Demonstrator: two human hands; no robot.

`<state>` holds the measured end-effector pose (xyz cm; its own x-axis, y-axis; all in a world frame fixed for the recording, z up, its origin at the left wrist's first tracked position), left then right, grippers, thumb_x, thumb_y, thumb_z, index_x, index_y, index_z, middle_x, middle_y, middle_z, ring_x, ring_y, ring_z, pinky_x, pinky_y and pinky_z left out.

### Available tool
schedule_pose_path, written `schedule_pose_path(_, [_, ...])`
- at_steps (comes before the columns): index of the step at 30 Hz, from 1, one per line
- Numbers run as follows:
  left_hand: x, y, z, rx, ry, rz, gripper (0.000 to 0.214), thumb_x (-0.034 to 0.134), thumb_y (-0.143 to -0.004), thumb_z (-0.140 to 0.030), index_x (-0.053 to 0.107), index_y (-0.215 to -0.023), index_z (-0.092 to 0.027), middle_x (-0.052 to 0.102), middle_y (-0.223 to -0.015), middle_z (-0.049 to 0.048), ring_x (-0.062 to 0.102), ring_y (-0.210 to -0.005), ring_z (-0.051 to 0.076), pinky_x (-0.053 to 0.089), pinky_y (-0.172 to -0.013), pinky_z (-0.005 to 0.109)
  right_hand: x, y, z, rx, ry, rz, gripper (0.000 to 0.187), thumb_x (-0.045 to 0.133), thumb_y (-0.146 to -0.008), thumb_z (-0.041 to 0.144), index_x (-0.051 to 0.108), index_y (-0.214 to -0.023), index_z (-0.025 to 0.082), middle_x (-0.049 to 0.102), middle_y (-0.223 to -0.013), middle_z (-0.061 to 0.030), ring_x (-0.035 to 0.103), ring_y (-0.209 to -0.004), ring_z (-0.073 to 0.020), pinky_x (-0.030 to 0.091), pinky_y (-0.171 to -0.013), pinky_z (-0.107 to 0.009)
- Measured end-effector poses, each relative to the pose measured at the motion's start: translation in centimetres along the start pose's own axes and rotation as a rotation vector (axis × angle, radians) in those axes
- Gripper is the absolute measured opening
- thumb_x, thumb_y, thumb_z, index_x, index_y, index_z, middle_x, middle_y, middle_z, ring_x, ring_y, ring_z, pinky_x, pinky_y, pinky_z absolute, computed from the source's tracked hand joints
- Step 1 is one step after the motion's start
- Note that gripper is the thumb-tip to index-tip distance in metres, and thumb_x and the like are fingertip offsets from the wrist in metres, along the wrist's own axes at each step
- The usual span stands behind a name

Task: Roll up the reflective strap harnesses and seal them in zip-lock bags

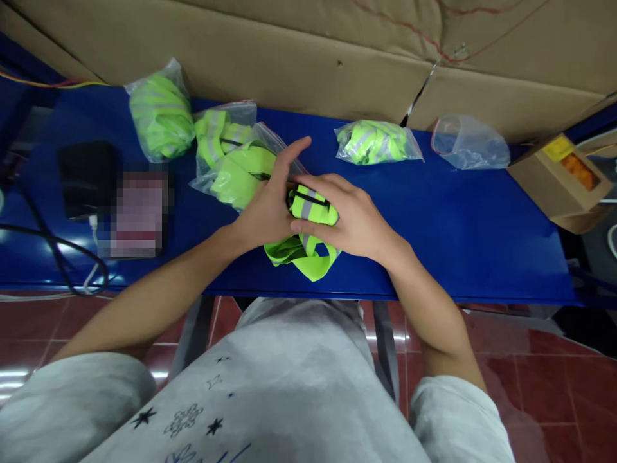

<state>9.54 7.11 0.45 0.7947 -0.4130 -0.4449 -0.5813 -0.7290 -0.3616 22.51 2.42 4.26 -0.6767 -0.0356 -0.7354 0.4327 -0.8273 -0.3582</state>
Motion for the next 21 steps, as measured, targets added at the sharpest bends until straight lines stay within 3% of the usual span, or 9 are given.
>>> schedule_pose_path(5, [0.2,-0.2,-0.4,0.091,0.062,0.059,0.118,0.081,-0.079,-0.068,0.011,-0.166,-0.029,0.019,-0.174,0.019,0.053,-0.147,0.039,0.056,-0.107,0.054,-1.1,-0.3,-1.3,0.149,0.032,-0.185,0.048,0.067,-0.099,0.048,0.064,-0.143,0.029,0.071,-0.142,-0.0068,0.067,-0.132,-0.0295,0.054,-0.115,-0.049])
schedule_pose_path(7, [0.9,0.1,-0.4,0.074,0.088,0.047,0.119,0.081,-0.079,-0.068,0.01,-0.166,-0.03,0.021,-0.173,0.0203,0.05,-0.149,0.038,0.055,-0.109,0.055,-1.8,-0.1,-1.5,0.2,0.069,-0.29,0.047,0.068,-0.099,0.047,0.063,-0.143,0.032,0.069,-0.145,-0.0064,0.064,-0.137,-0.0307,0.05,-0.12,-0.051])
schedule_pose_path(10, [2.2,0.9,-0.3,-0.03,0.092,-0.013,0.111,0.085,-0.08,-0.057,0.017,-0.163,-0.031,0.038,-0.165,0.0186,0.054,-0.146,0.035,0.057,-0.109,0.052,-2.6,0.1,-1.3,0.228,0.066,-0.399,0.047,0.067,-0.099,0.049,0.062,-0.143,0.033,0.068,-0.145,-0.0065,0.062,-0.139,-0.0316,0.049,-0.122,-0.052])
schedule_pose_path(13, [3.2,1.4,-0.4,-0.166,0.084,-0.027,0.081,0.082,-0.081,-0.038,0.042,-0.149,-0.025,0.062,-0.143,0.0145,0.064,-0.133,0.035,0.057,-0.108,0.053,-3.0,0.2,-1.4,0.216,-0.02,-0.424,0.048,0.063,-0.1,0.057,0.063,-0.141,0.032,0.069,-0.142,-0.0064,0.065,-0.135,-0.0308,0.054,-0.118,-0.05])
schedule_pose_path(16, [3.2,1.0,-0.5,-0.245,0.148,0.091,0.06,0.075,-0.081,-0.03,0.056,-0.137,-0.019,0.071,-0.131,0.0117,0.071,-0.118,0.033,0.058,-0.104,0.051,-3.2,0.3,-2.5,0.228,-0.127,-0.387,0.052,0.066,-0.096,0.066,0.066,-0.134,0.031,0.073,-0.132,-0.0051,0.07,-0.125,-0.0296,0.06,-0.107,-0.048])
schedule_pose_path(21, [2.1,0.1,-0.5,-0.22,0.296,0.404,0.051,0.08,-0.082,-0.041,0.069,-0.125,-0.017,0.078,-0.12,0.0083,0.074,-0.11,0.028,0.06,-0.097,0.041,-2.5,0.6,-4.8,0.377,-0.428,-0.25,0.057,0.075,-0.083,0.075,0.073,-0.116,0.028,0.08,-0.107,-0.0005,0.078,-0.095,-0.0244,0.067,-0.077,-0.039])
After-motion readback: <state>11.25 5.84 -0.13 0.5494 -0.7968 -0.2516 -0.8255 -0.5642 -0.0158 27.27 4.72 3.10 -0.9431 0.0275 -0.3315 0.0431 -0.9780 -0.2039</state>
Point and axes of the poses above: each hand's wrist, its own y-axis away from the middle knuckle, its own x-axis out of the palm, z = x × y, the point moved 7 cm from there along -y, towards the middle knuckle
